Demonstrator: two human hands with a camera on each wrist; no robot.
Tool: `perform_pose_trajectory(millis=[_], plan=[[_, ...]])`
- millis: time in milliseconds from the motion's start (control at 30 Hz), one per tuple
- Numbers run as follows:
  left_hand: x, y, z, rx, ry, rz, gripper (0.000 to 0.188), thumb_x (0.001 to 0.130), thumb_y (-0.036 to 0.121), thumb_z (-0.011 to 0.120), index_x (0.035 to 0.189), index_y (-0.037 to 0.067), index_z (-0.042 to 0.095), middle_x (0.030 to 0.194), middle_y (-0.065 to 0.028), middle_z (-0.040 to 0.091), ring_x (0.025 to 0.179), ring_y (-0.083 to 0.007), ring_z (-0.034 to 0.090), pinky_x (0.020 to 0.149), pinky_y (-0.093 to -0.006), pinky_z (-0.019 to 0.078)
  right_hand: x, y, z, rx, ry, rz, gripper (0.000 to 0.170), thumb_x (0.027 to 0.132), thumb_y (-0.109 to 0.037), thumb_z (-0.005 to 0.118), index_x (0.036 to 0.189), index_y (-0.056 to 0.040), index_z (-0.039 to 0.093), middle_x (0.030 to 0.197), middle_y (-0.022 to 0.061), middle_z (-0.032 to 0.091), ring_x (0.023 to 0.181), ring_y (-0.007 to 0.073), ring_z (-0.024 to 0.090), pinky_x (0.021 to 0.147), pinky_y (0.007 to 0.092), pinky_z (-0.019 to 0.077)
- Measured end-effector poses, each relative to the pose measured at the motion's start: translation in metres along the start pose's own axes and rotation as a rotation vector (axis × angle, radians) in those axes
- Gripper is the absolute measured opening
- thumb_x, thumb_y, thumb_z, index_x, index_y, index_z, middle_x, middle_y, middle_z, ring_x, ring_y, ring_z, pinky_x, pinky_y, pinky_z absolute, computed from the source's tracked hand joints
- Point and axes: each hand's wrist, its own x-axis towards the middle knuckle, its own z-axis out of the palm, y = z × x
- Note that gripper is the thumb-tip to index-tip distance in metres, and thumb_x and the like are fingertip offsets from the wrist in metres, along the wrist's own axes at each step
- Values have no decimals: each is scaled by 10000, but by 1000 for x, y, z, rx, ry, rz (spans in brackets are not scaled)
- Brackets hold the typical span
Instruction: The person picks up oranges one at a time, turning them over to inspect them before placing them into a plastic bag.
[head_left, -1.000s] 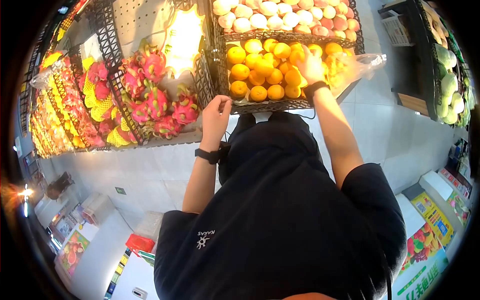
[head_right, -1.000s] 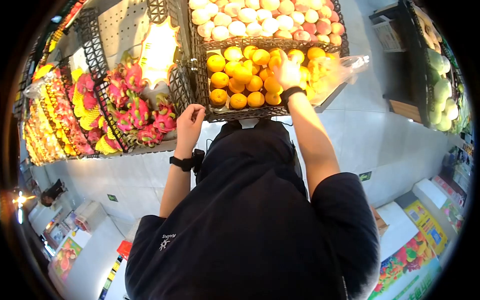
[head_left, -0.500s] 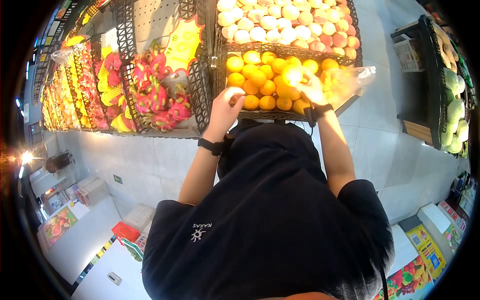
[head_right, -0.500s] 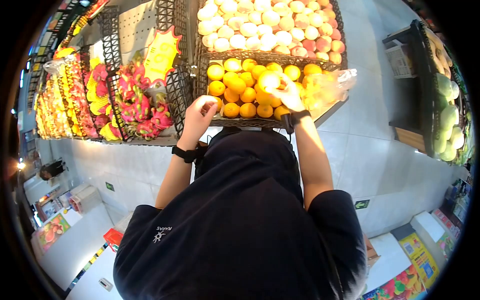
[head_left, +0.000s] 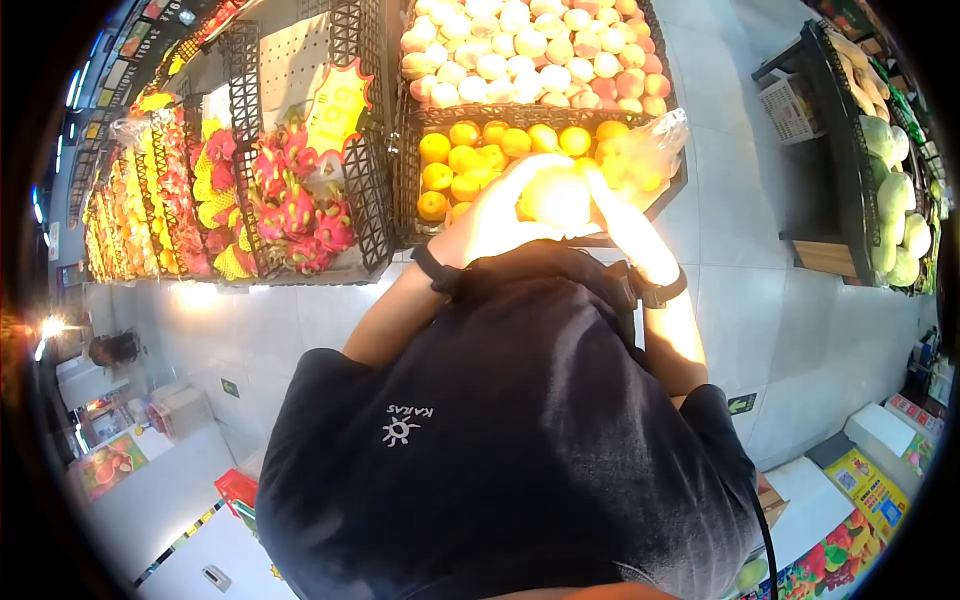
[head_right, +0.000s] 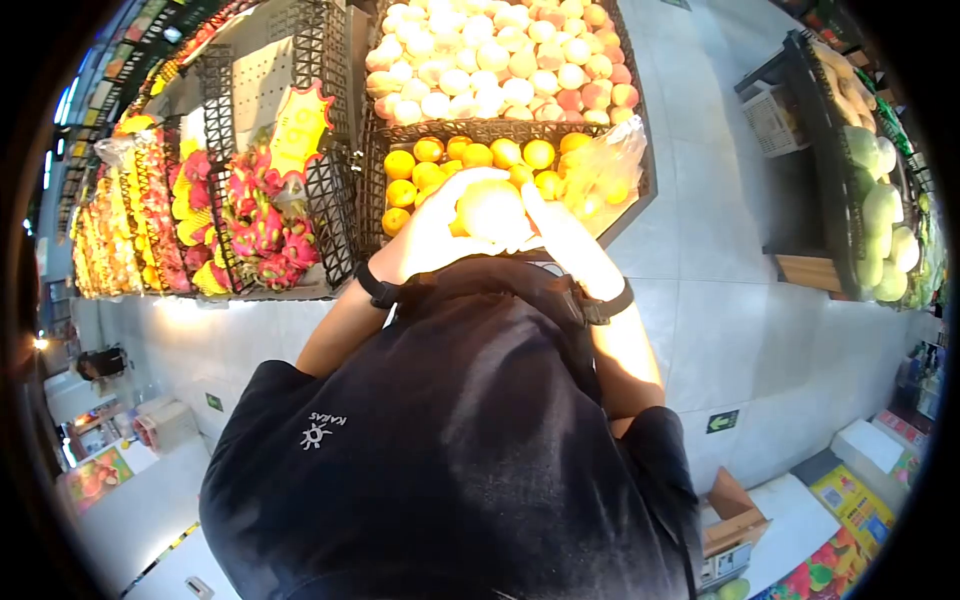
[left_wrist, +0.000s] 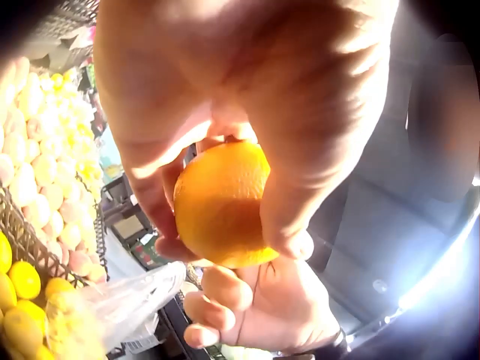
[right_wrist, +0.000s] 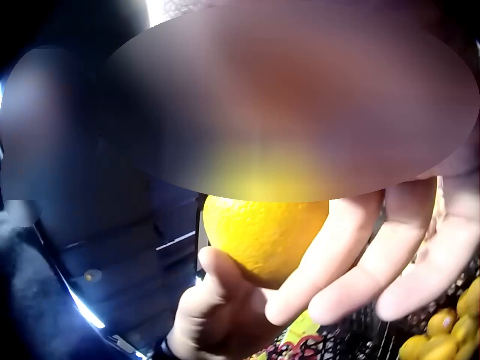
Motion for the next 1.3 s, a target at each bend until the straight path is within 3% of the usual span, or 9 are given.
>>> perform_pose_trajectory(millis=[33,200,333,533,733,867,1033,1133,1300], plan=[[-1,-5,1,32,23,31,810,792,17,865,1503,40,476,1504,-119,537,1401,-219,529,1160,-402,460,-8,-8,3,0,-7,-3,523,1098,-451,583,1393,-20,585,969,80,726,855,168,715,785,305,591],[-12,-28,0,21,119,124,860,784,5,877,1515,51,427,1519,-121,528,1412,-217,525,1170,-400,455,-37,-51,23,-547,-78,-588,525,899,-106,811,1398,-81,650,1298,126,635,1190,282,626,1003,382,534],[-25,-20,-3,-228,155,80,875,787,29,898,1522,71,423,1561,-122,496,1450,-240,493,1199,-399,422,-27,-54,31,-707,-137,-770,422,877,-105,803,1282,-57,700,1332,161,604,1222,360,603,1058,434,496],[-41,-9,-16,-114,181,214,771,779,-116,690,1498,65,477,1526,-98,490,1464,-216,454,1227,-372,360,-14,-54,44,-791,-214,-844,300,877,-102,799,1174,-125,760,1338,115,532,1144,302,616,999,413,528],[-48,2,-25,40,215,202,736,777,-132,641,1473,63,501,1510,-98,503,1456,-231,460,1236,-365,343,-7,-53,51,-829,-244,-902,321,858,-44,801,1166,-126,761,1351,126,521,1166,313,595,999,415,526],[-48,2,-31,87,145,218,791,820,26,859,1507,99,473,1596,-132,450,1470,-247,463,1201,-382,411,-9,-43,50,-813,-222,-940,326,833,16,806,1127,-111,745,1363,137,522,1186,326,582,1003,419,525],[-44,12,-25,84,103,145,728,813,44,860,1457,81,525,1542,-118,506,1435,-246,500,1185,-390,426,-15,-30,45,-711,-182,-904,382,839,11,809,1185,-104,696,1373,158,520,1221,354,577,1017,437,523],[-42,-1,-32,330,98,221,716,803,68,866,1440,73,537,1496,-121,547,1410,-243,523,1169,-393,438,-17,-34,53,-826,-157,-871,489,850,-33,816,1305,-120,658,1382,180,514,1255,391,569,1026,460,519],[-61,-27,-29,129,203,-1,742,833,135,880,1460,25,499,1476,-136,558,1392,-236,530,1173,-390,431,1,-31,74,-995,-299,-648,636,837,-124,838,1426,-209,614,1270,183,536,1161,429,616,985,476,537]])
